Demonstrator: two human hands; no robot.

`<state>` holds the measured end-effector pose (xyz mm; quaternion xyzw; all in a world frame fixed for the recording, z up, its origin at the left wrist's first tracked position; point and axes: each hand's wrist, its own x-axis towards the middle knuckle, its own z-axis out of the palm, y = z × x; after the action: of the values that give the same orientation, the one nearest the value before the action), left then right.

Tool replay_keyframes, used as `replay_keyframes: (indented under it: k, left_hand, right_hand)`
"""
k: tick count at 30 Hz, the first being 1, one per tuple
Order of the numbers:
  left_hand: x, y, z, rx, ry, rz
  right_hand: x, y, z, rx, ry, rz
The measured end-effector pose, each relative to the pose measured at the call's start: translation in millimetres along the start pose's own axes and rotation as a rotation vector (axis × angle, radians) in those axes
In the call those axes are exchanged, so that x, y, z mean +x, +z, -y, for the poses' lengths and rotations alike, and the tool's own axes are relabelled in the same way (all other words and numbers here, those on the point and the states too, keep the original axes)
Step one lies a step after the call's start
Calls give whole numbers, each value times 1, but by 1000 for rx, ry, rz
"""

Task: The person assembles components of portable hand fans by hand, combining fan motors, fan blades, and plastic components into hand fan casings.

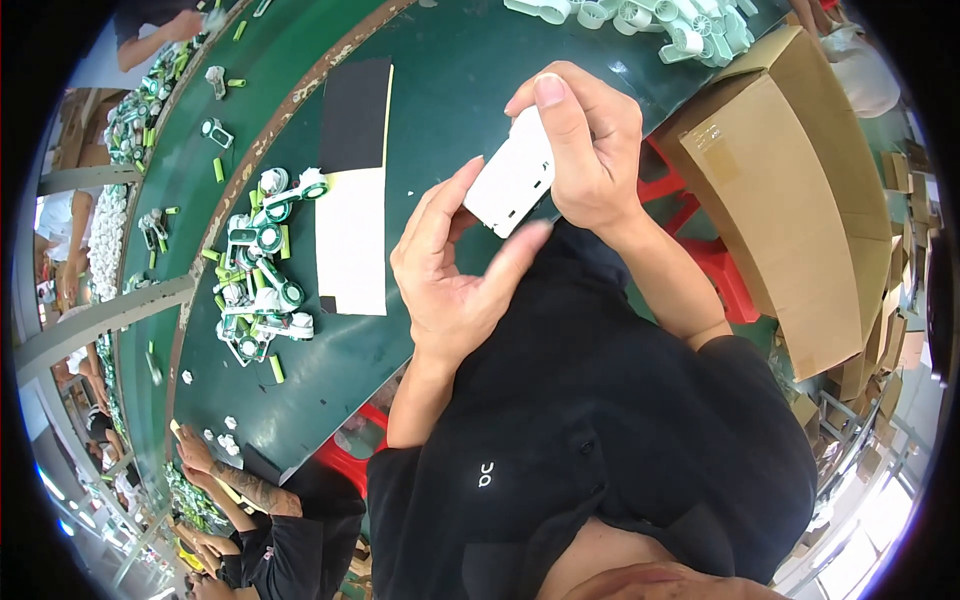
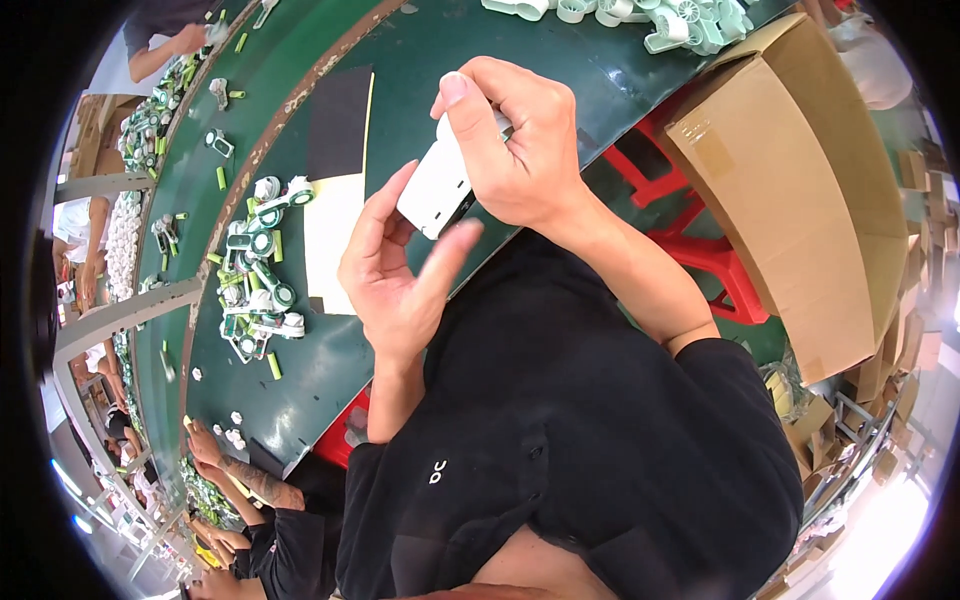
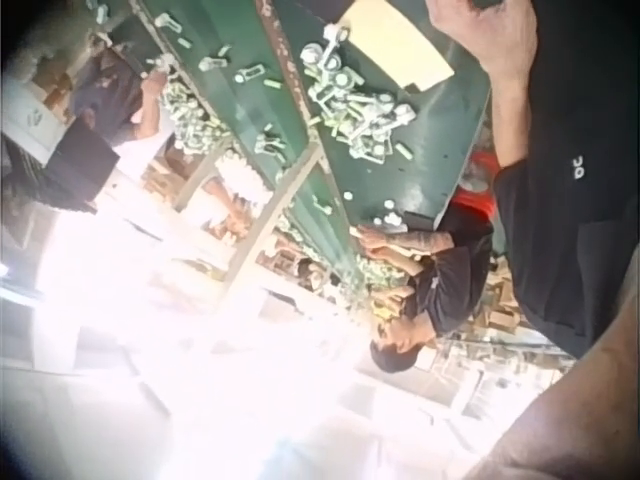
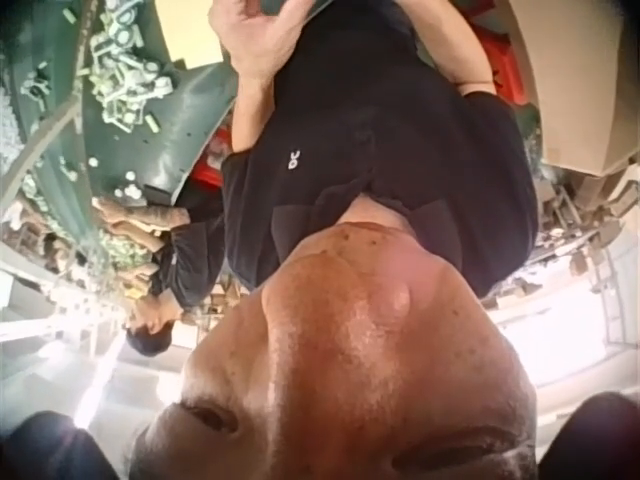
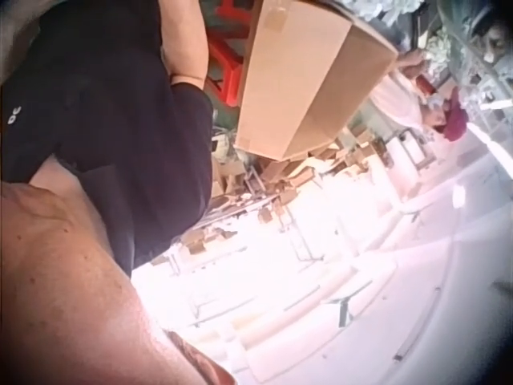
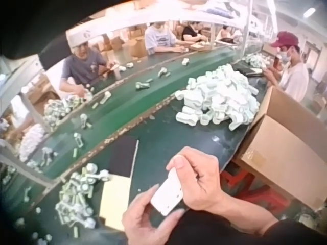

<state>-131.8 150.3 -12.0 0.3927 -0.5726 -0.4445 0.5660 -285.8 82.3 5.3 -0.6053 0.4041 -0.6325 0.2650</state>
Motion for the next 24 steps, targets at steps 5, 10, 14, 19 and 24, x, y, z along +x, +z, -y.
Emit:
replay_keyframes:
  k: [5,10,14,19,24]
  left_hand:
    - [-2,2,12,293,161,-72]
    - [-8,5,6,330,79,-157]
    - [-17,-9,-4,383,-103,-140]
    - [-44,-34,-3,299,-163,-245]
    - [-66,-50,2,329,-147,-277]
  right_hand:
    - [5,-3,-2,-59,-34,75]
    - [16,7,-4,-134,-119,195]
    - [8,29,1,-266,-278,466]
    - [7,57,22,-182,-199,729]
    - [-11,84,32,-257,-268,794]
